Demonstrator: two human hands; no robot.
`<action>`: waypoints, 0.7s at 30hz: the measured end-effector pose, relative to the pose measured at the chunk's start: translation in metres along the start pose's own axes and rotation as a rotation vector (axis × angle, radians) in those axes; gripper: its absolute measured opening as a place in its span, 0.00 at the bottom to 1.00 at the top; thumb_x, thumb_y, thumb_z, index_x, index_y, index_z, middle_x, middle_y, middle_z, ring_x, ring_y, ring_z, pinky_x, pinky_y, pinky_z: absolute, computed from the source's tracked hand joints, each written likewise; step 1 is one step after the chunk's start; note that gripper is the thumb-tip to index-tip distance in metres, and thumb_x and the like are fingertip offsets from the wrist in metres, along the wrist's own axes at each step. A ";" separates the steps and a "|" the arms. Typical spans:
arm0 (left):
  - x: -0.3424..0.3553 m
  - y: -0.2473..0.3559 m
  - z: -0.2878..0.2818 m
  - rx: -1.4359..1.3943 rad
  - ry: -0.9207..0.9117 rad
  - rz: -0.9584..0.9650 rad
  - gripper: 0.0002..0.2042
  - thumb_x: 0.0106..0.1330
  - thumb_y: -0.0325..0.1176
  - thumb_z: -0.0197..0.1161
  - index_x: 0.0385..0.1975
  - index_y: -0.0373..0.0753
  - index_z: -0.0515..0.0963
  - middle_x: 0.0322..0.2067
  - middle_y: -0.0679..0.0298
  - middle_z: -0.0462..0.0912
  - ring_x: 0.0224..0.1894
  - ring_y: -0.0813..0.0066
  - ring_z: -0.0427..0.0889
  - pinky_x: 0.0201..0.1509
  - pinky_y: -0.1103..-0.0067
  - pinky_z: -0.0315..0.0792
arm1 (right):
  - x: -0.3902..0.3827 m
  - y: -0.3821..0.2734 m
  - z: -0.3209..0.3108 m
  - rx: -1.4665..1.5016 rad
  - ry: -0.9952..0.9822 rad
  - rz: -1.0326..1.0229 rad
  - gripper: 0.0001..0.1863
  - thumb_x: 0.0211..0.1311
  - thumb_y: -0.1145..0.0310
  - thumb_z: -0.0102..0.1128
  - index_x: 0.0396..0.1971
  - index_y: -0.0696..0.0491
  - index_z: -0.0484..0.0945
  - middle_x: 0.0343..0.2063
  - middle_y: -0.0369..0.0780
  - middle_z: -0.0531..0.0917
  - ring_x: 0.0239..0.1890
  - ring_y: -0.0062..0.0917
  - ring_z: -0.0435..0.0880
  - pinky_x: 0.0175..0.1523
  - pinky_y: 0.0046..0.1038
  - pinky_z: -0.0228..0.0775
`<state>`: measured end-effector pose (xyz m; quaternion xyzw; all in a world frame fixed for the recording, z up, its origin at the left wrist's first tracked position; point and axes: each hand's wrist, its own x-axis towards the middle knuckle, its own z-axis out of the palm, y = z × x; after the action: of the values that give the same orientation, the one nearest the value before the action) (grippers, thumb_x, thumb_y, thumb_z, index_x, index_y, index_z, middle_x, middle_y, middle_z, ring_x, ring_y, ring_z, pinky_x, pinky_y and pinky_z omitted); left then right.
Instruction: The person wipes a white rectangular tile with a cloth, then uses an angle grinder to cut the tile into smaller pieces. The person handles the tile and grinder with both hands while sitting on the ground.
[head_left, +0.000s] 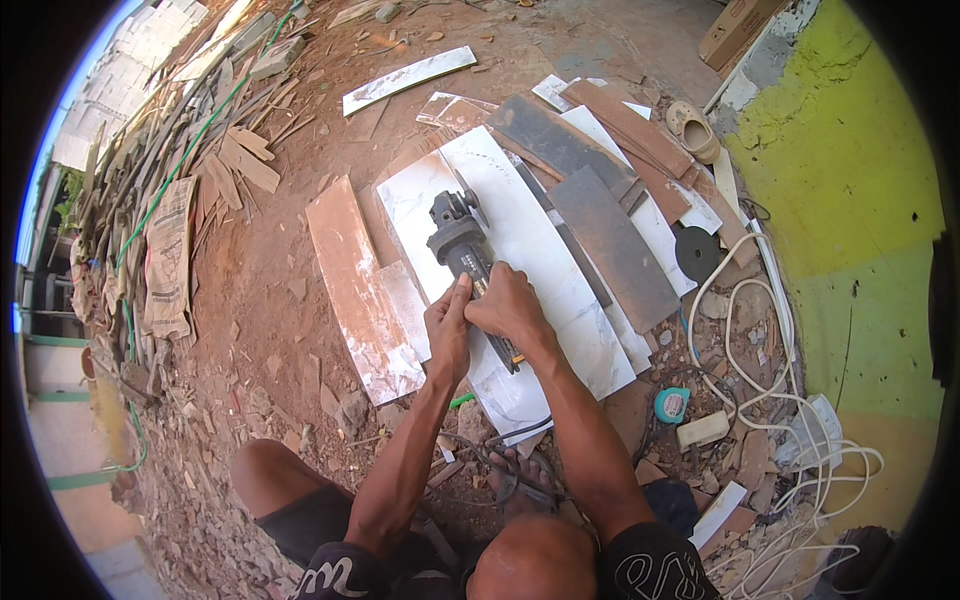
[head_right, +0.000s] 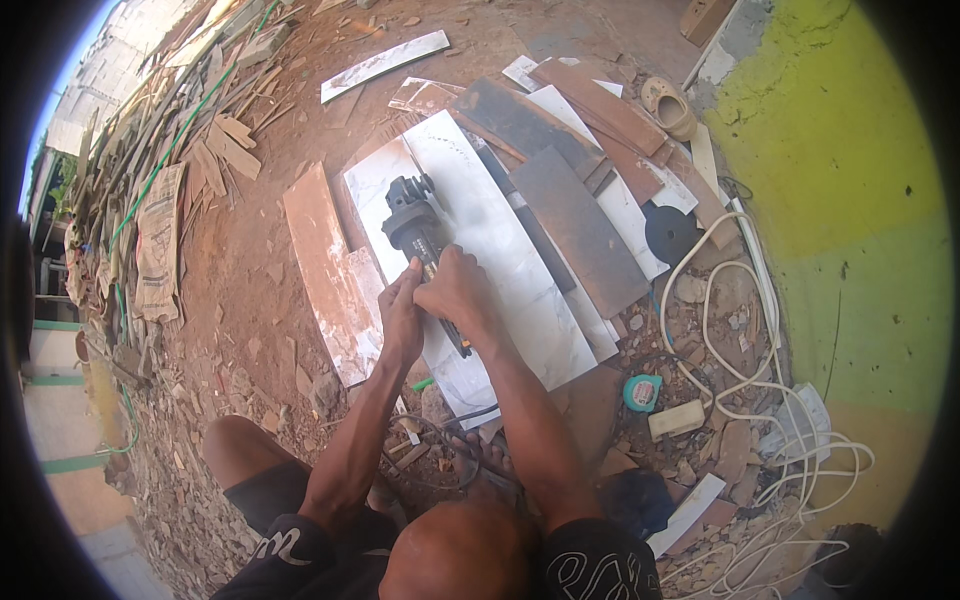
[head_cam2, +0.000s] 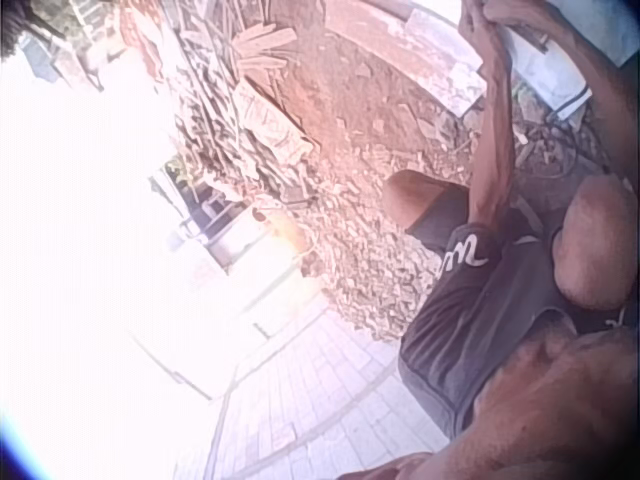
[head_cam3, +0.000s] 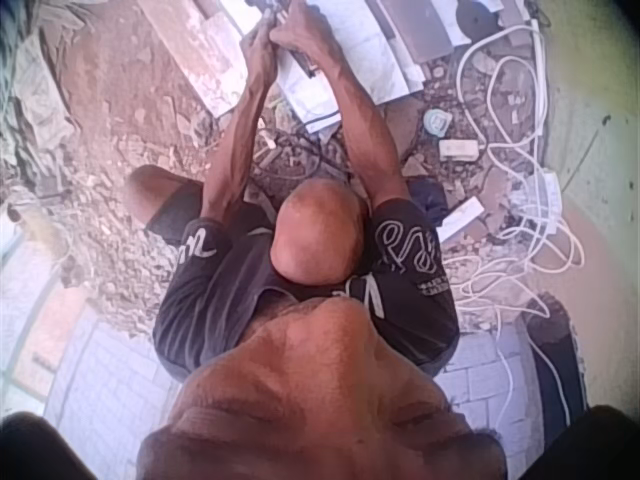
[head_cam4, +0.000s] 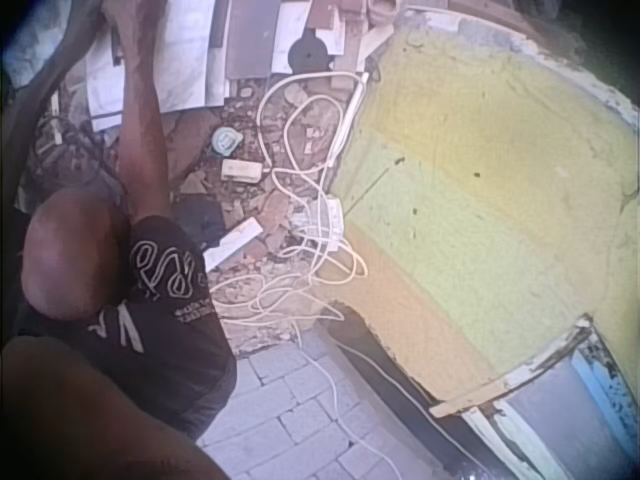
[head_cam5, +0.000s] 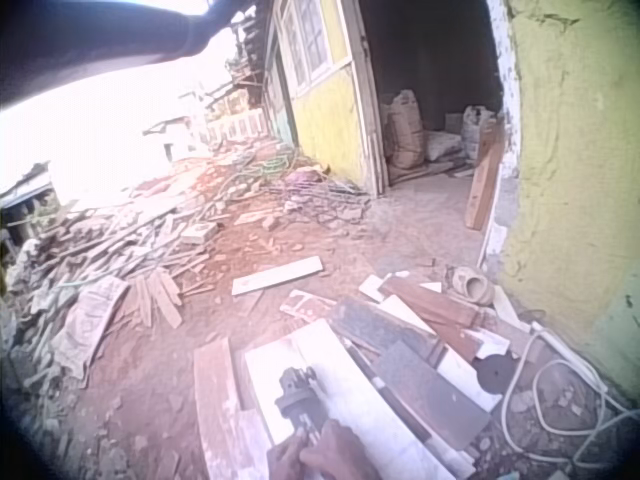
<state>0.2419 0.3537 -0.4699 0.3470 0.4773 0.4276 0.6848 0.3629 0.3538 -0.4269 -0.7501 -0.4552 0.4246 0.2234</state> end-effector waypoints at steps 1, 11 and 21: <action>-0.001 0.001 -0.001 0.011 0.001 0.003 0.16 0.74 0.46 0.61 0.34 0.38 0.80 0.32 0.70 0.79 0.34 0.85 0.74 0.42 0.82 0.69 | 0.000 0.001 0.000 0.008 -0.023 -0.002 0.28 0.51 0.60 0.65 0.43 0.70 0.75 0.41 0.64 0.83 0.47 0.56 0.85 0.51 0.44 0.79; -0.008 0.000 0.005 0.015 0.015 0.011 0.15 0.75 0.45 0.61 0.33 0.40 0.81 0.31 0.73 0.78 0.33 0.87 0.72 0.41 0.83 0.66 | -0.003 0.006 -0.003 0.026 -0.059 0.002 0.33 0.52 0.56 0.66 0.46 0.72 0.74 0.43 0.67 0.81 0.50 0.58 0.83 0.54 0.45 0.77; -0.009 -0.006 -0.001 0.071 -0.006 0.026 0.21 0.77 0.44 0.58 0.52 0.28 0.81 0.39 0.65 0.85 0.38 0.84 0.78 0.46 0.83 0.71 | -0.007 0.009 0.000 0.031 -0.036 0.003 0.31 0.51 0.58 0.66 0.45 0.72 0.74 0.42 0.67 0.81 0.49 0.58 0.83 0.54 0.45 0.77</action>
<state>0.2408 0.3429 -0.4718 0.3784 0.4856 0.4182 0.6679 0.3657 0.3437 -0.4308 -0.7395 -0.4512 0.4454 0.2261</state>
